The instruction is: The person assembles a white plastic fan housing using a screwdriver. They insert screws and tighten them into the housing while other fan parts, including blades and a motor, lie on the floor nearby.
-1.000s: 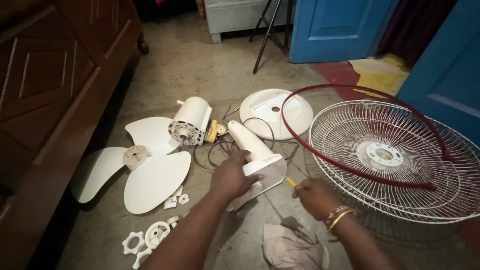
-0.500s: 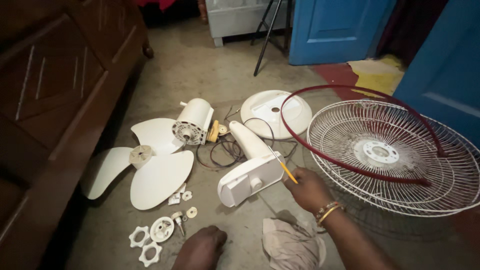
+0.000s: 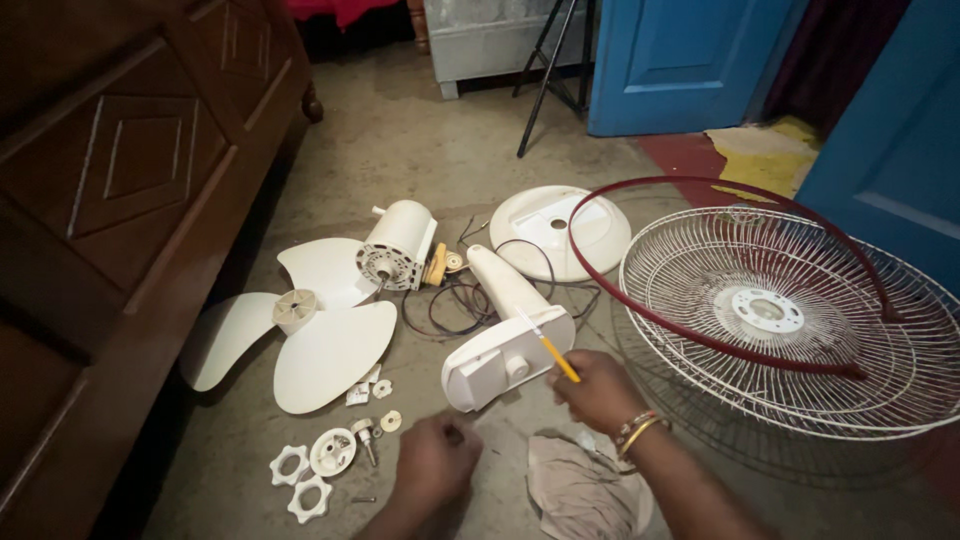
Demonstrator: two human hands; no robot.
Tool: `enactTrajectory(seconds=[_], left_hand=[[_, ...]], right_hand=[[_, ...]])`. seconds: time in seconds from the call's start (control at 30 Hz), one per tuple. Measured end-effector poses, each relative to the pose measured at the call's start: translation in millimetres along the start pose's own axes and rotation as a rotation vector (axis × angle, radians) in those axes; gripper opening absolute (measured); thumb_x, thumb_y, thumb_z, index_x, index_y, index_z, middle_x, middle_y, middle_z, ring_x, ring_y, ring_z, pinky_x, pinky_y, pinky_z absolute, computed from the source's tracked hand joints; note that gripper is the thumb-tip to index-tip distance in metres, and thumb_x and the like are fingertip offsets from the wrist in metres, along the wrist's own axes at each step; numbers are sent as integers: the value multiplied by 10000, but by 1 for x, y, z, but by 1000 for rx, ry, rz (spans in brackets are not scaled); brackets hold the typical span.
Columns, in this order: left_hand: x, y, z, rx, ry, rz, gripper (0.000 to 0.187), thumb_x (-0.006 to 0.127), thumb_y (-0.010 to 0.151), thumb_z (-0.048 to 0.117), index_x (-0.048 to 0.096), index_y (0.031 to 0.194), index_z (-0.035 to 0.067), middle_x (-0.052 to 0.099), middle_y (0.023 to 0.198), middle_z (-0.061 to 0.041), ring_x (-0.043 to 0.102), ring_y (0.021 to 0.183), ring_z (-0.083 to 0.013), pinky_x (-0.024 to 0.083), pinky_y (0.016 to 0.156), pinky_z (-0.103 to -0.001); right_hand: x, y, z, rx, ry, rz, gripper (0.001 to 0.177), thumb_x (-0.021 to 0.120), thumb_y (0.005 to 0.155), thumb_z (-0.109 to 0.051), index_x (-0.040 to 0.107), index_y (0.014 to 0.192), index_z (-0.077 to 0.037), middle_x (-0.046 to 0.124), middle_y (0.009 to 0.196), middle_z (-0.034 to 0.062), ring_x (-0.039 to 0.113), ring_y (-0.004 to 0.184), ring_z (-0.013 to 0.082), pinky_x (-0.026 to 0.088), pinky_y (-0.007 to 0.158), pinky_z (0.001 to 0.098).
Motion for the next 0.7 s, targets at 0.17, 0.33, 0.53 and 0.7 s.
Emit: enactTrajectory(seconds=[0.17, 0.33, 0.53, 0.7], left_hand=[[30, 29, 44, -207, -936, -140, 173, 668, 891, 150, 753, 966, 20, 732, 809, -56, 670, 682, -145, 592, 639, -278], [45, 24, 72, -304, -1047, -203, 145, 697, 902, 173, 729, 1004, 75, 623, 797, 0, 580, 699, -105, 548, 617, -258], [42, 20, 86, -386, -1036, -137, 132, 701, 880, 157, 701, 981, 72, 634, 821, -15, 587, 707, -125, 546, 623, -282], [40, 28, 84, -344, -1044, -184, 138, 706, 884, 172, 713, 974, 68, 638, 800, -14, 594, 686, -120, 558, 633, -276]], right_hand=[[17, -7, -7, 6, 244, -44, 199, 807, 789, -72, 786, 984, -39, 726, 755, 32, 595, 538, 104, 458, 494, 259], [14, -1, -8, -114, 296, 32, 216, 812, 790, -36, 794, 1004, -12, 761, 802, 36, 621, 604, 95, 510, 527, 257], [12, -4, -14, -142, 323, 93, 233, 817, 770, -31, 803, 1002, -28, 778, 821, 27, 631, 611, 79, 516, 532, 253], [7, -11, -30, -158, 234, 141, 162, 818, 801, -90, 831, 953, -37, 777, 733, 25, 590, 550, 77, 500, 518, 253]])
Point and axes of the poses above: each hand's wrist, its own y-axis towards the middle knuckle, its own x-axis out of the palm, z = x × y, the point moved 3 cm from there along y, towards the middle knuckle
